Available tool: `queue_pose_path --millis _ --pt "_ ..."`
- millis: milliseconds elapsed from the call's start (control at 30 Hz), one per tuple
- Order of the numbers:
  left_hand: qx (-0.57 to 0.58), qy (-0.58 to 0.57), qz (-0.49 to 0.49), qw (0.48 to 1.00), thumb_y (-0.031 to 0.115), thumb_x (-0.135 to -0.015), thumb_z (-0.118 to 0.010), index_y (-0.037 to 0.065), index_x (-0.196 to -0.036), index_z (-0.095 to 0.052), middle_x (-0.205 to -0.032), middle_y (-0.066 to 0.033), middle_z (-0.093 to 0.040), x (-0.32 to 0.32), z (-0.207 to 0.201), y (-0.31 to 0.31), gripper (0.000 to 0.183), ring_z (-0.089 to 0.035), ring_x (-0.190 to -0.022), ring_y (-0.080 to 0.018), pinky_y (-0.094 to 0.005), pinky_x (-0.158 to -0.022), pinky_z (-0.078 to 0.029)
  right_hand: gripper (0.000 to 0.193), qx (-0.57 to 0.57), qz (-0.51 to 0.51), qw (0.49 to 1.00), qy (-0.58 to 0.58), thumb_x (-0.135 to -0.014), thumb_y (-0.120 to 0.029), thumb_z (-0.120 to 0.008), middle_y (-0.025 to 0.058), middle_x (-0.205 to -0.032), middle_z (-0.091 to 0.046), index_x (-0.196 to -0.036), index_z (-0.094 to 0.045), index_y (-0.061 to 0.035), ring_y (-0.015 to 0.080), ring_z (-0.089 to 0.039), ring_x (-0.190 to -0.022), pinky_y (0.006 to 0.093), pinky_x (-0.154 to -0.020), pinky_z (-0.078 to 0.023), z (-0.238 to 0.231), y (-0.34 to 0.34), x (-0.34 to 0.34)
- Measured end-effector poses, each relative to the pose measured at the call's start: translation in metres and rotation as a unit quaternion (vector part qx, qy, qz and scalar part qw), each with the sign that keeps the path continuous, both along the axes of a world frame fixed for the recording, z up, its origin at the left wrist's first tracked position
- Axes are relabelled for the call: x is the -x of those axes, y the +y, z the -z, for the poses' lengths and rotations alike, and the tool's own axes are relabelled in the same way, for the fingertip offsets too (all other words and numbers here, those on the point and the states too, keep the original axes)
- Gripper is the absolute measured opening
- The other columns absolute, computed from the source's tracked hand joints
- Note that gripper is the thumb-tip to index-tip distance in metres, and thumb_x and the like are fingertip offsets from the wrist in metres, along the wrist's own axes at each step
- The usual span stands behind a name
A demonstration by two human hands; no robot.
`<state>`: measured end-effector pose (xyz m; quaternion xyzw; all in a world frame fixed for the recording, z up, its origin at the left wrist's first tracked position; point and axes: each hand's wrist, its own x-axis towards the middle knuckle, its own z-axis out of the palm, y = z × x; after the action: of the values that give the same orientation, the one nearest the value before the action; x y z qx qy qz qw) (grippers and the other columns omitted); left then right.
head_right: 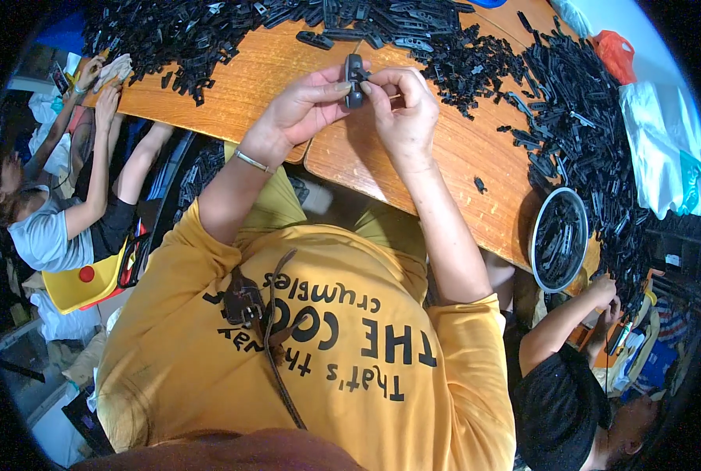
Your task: The person repeatedly picks up small black plastic components from the table and assembles them by fitting small pieces into plastic housings by hand.
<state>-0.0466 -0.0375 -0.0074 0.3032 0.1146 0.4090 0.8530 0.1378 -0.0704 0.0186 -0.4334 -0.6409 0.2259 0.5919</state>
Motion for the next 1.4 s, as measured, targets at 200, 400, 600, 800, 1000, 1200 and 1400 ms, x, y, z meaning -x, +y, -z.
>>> queue_pose_path --millis 200,400,600,800,1000,1200,1400 --pt "0.003 0.051 -0.072 0.996 0.003 -0.097 -0.068 0.004 -0.141 -0.055 -0.131 -0.0065 -0.064 0.001 -0.004 -0.006 0.046 -0.063 -0.122 -0.0179 -0.0353 -0.109 -0.051 0.013 0.03 -0.002 0.999 0.015 -0.087 0.002 -0.079 0.0025 -0.09 -0.065 -0.093 -0.068 -0.0023 0.0061 -0.063 -0.071 0.0203 -0.062 -0.053 0.0 -0.004 0.004" --pt "-0.016 0.146 -0.115 0.983 0.005 -0.095 -0.073 0.008 -0.137 -0.058 -0.124 -0.0009 -0.068 0.003 -0.01 -0.01 0.045 -0.065 -0.113 -0.0121 -0.0278 -0.097 -0.052 0.013 0.039 -0.004 0.999 0.01 -0.087 0.0 -0.08 0.0024 -0.09 -0.065 -0.093 -0.068 -0.0017 0.0057 -0.063 -0.071 0.0207 -0.062 -0.053 -0.007 -0.006 0.011" --pt "-0.035 0.181 -0.159 0.97 0.009 -0.096 -0.073 0.006 -0.135 -0.058 -0.119 -0.0008 -0.067 -0.003 -0.021 -0.02 0.042 -0.064 -0.108 -0.0099 -0.0256 -0.092 -0.052 0.016 0.11 -0.001 0.991 -0.07 -0.085 -0.001 -0.082 0.0026 -0.085 -0.066 -0.093 -0.068 -0.0014 0.0074 -0.063 -0.07 0.0232 -0.062 -0.052 0.0 -0.004 0.007" --pt "-0.185 0.387 -0.207 0.879 0.003 -0.096 -0.072 -0.004 -0.123 -0.063 -0.108 -0.0046 -0.07 -0.015 -0.022 -0.031 0.029 -0.067 -0.102 -0.0103 -0.0247 -0.092 -0.055 0.032 0.206 0.004 0.973 -0.102 -0.074 -0.015 -0.09 0.0112 -0.081 -0.068 -0.086 -0.062 -0.0043 0.0226 -0.067 -0.071 0.0368 -0.067 -0.055 0.033 -0.006 0.009" --pt "-0.143 0.355 -0.174 0.907 0.001 -0.098 -0.068 -0.005 -0.123 -0.063 -0.108 -0.0072 -0.071 0.012 0.005 -0.039 0.027 -0.069 -0.098 -0.0122 -0.0254 -0.089 -0.057 0.036 0.263 -0.059 0.959 -0.083 -0.078 -0.025 -0.091 0.0065 -0.072 -0.065 -0.079 -0.061 -0.005 0.0166 -0.062 -0.067 0.0342 -0.062 -0.052 0.041 -0.018 0.026" --pt "-0.044 0.359 -0.187 0.913 0.018 -0.106 -0.061 0.0 -0.13 -0.063 -0.107 -0.0105 -0.073 0.079 -0.014 -0.069 0.031 -0.071 -0.095 -0.0155 -0.0276 -0.085 -0.058 0.029 0.244 -0.218 0.938 -0.114 -0.084 -0.027 -0.088 0.0035 -0.075 -0.067 -0.09 -0.072 -0.0044 0.0119 -0.059 -0.068 0.0318 -0.063 -0.051 0.019 -0.02 0.012" --pt "-0.075 0.574 -0.256 0.774 0.015 -0.104 -0.063 0.004 -0.129 -0.065 -0.099 -0.0047 -0.073 0.22 -0.001 -0.113 0.028 -0.067 -0.089 -0.01 -0.0241 -0.08 -0.053 0.01 0.104 0.173 0.902 -0.383 -0.087 -0.015 -0.077 0.013 -0.1 -0.069 -0.096 -0.075 -0.0107 0.034 -0.071 -0.085 0.044 -0.076 -0.058 0.019 0.013 -0.099"
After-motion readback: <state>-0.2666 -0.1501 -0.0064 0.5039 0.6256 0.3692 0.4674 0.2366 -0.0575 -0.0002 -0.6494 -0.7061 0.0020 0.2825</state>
